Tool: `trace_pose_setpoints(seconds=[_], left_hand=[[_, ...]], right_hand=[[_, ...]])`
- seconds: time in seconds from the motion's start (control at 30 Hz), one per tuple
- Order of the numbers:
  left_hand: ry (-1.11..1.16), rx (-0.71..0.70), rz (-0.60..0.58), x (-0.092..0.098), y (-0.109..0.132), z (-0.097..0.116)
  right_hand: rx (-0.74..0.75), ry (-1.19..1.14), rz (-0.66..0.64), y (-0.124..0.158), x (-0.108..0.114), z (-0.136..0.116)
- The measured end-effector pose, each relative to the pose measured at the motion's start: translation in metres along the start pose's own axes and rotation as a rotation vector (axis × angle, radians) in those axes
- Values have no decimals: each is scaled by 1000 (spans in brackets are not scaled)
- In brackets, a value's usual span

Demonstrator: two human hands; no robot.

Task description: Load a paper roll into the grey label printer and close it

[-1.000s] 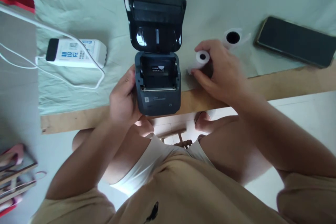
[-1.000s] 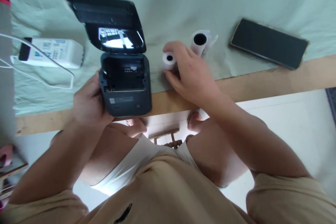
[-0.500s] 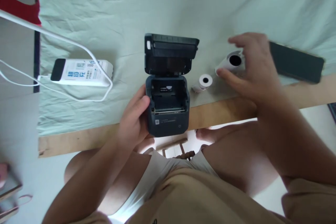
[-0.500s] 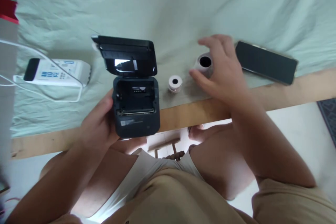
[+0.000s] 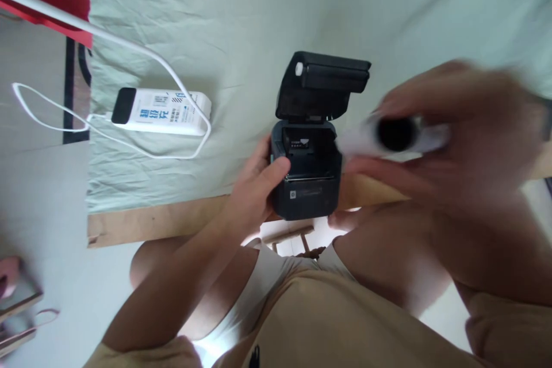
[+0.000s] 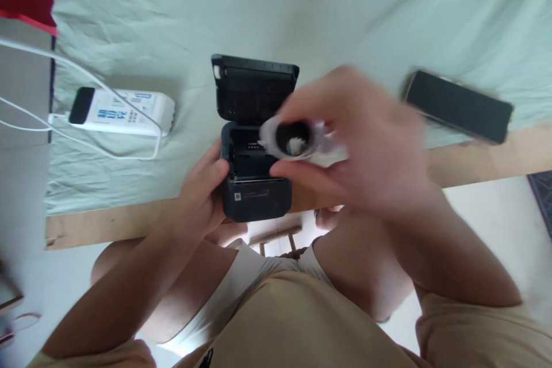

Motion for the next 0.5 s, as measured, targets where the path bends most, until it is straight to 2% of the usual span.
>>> trace_pose_setpoints(seconds=[0.1, 0.23, 0.5], left_hand=[[-63, 21, -94, 2, 5, -3], [-51, 87, -139, 3, 9, -7], [-35, 3, -97, 7, 4, -4]], right_hand=[[224, 57, 64, -2, -17, -27], [113, 131, 131, -3, -26, -22], [232, 183, -189, -15, -40, -24]])
Point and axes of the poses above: each hand's wrist, its own y-axis away from the middle knuckle, its own x-axis out of the back of the hand, z = x × y, the point moved 5 cm from there along -y, towards the middle knuckle, and after that the axes turned 5 degrees about -x, right-handed, at the moved point
